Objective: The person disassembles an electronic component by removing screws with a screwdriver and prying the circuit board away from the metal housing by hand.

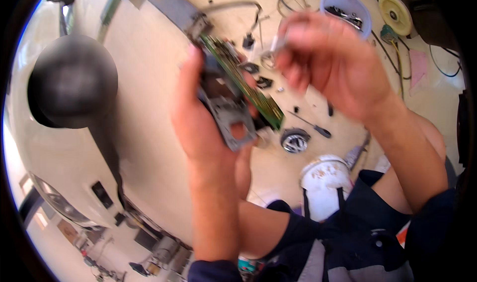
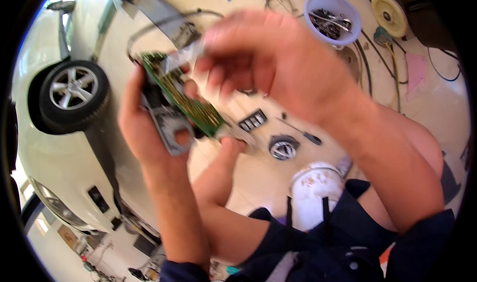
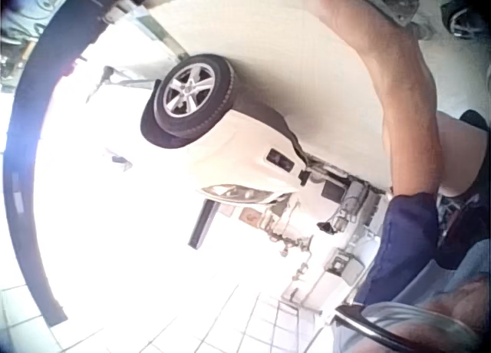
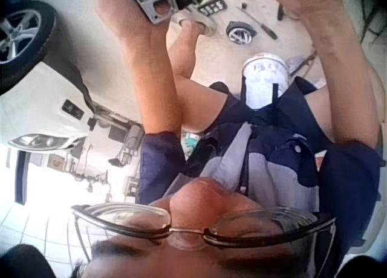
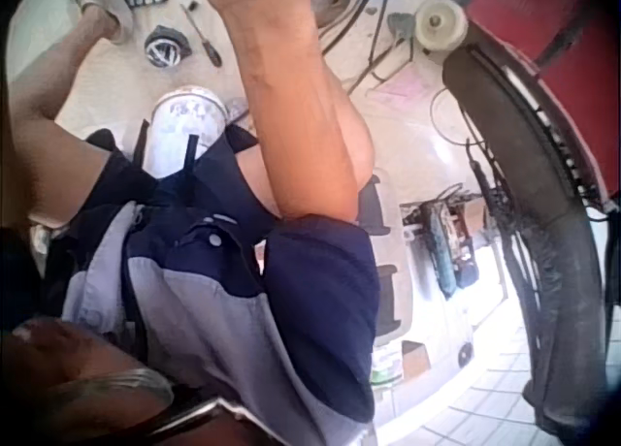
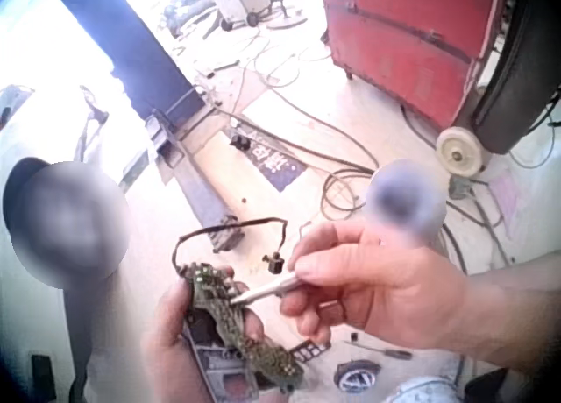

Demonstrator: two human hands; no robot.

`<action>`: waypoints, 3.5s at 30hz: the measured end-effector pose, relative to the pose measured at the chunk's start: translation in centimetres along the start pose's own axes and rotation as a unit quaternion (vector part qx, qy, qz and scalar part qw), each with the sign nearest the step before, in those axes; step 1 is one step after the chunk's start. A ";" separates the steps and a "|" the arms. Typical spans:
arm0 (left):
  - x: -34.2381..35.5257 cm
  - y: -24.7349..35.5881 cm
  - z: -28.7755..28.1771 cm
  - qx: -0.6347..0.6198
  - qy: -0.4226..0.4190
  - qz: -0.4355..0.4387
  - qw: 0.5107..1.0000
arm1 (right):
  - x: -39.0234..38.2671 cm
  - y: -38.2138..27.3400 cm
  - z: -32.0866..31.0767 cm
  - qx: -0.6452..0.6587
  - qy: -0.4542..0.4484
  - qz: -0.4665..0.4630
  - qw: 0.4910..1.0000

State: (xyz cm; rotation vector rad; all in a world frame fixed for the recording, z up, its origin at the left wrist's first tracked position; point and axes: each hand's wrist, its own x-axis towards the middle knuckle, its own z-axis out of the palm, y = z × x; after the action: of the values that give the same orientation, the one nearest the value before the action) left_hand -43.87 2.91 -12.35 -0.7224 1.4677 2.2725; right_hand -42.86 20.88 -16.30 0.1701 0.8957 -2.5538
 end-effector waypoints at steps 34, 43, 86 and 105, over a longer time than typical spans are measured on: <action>1.5 1.9 -35.2 -0.165 -0.087 0.049 0.981 | -2.9 34.4 -13.8 -0.577 0.130 0.390 0.705; 5.7 -10.6 -38.4 -0.159 -0.013 -0.026 0.987 | -1.5 39.5 -16.4 -0.381 0.264 0.431 0.775; 4.7 -17.1 -41.0 -0.372 0.043 -0.039 0.926 | 3.7 42.4 -14.9 -0.355 0.462 0.363 0.727; 4.8 -16.9 -40.5 -0.375 0.071 -0.049 0.923 | 3.8 44.3 -16.4 -0.302 0.465 0.487 0.675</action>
State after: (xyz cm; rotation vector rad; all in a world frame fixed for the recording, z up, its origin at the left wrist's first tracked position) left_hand -29.41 -27.11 -41.28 -1.1491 0.5326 2.7341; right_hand -27.57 -1.37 -55.26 1.3828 1.3896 -0.9633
